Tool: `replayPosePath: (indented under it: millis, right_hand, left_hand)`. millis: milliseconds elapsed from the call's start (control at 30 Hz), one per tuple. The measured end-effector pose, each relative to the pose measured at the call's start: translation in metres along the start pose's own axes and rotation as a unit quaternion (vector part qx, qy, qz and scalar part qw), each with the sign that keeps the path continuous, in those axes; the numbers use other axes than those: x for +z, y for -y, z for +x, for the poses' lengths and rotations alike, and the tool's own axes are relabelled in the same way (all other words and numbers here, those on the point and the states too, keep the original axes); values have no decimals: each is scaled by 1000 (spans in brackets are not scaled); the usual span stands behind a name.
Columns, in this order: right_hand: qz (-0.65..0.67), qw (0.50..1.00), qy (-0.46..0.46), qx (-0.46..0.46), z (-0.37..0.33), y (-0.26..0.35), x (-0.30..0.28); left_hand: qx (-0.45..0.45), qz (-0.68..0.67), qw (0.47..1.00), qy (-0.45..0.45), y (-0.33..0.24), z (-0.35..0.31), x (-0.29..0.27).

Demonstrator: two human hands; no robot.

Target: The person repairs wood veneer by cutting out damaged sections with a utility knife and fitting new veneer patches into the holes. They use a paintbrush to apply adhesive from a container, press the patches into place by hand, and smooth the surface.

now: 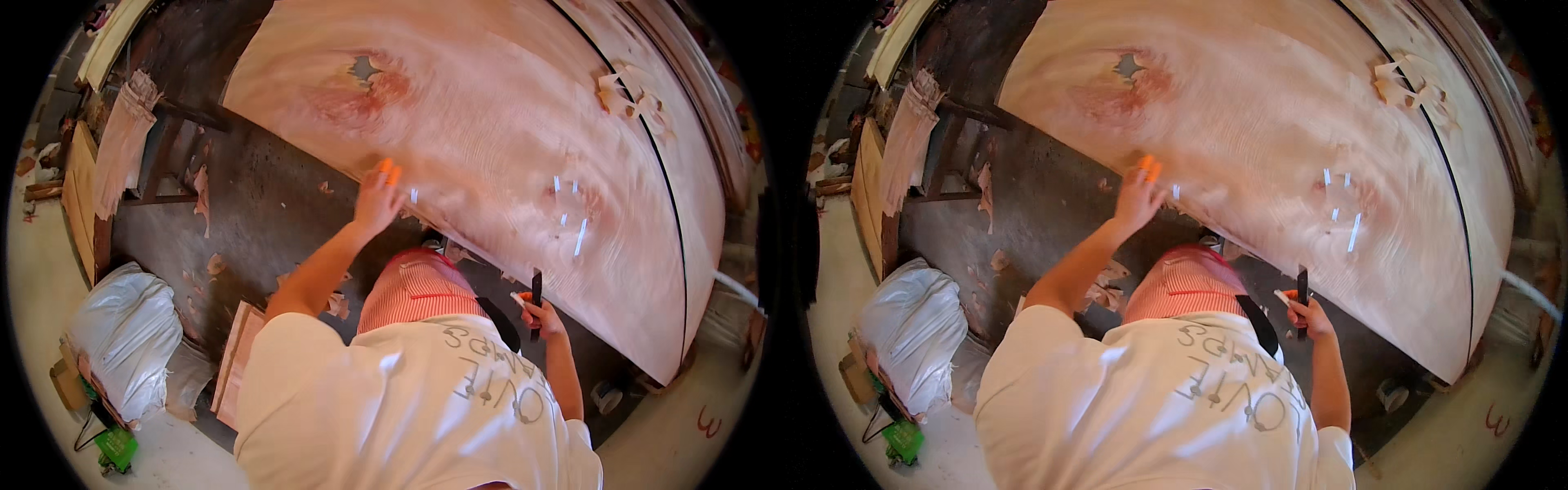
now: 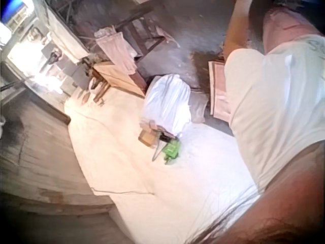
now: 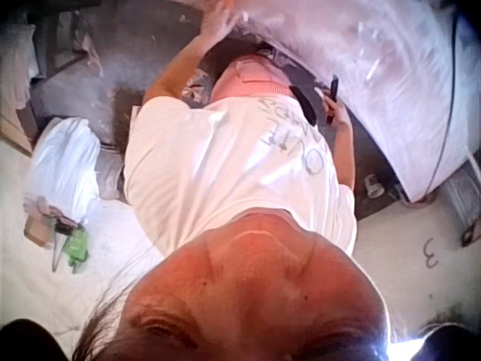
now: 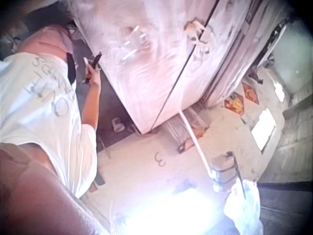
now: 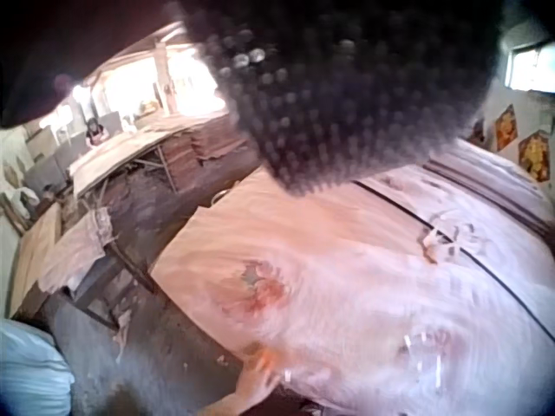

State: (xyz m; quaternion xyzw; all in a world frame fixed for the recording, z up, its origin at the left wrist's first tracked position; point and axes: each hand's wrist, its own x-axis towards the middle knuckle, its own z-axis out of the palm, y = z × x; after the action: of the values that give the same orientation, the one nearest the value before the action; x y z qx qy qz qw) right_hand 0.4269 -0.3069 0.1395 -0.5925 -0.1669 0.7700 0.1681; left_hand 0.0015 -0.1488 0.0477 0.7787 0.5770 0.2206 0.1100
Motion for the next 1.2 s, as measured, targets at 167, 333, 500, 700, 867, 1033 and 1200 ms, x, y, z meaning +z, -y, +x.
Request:
replayPosePath:
  millis: [167,333,500,700,867,1033,1200]
  right_hand:
    - [34,986,125,103,-33,-90,25]
    - [-109,977,110,145,-34,-196,95]
    - [-131,980,121,91,-48,-193,147]
    - [-263,962,68,37,-33,-156,213]
    - [-352,927,-38,-125,26,-119,298]
    - [-309,937,-150,-70,124,-57,381]
    - [-434,891,-50,-120,193,33,514]
  left_hand:
    - [-59,29,996,55,50,-119,-35]
    - [-83,-28,973,212,69,-242,-51]
    - [-103,-57,953,278,102,-323,-69]
    - [-226,-65,935,265,164,-348,-104]
    - [-292,-105,915,258,256,-353,-138]
    - [-348,-98,908,213,359,-343,-193]
    - [-393,-120,899,151,454,-345,-248]
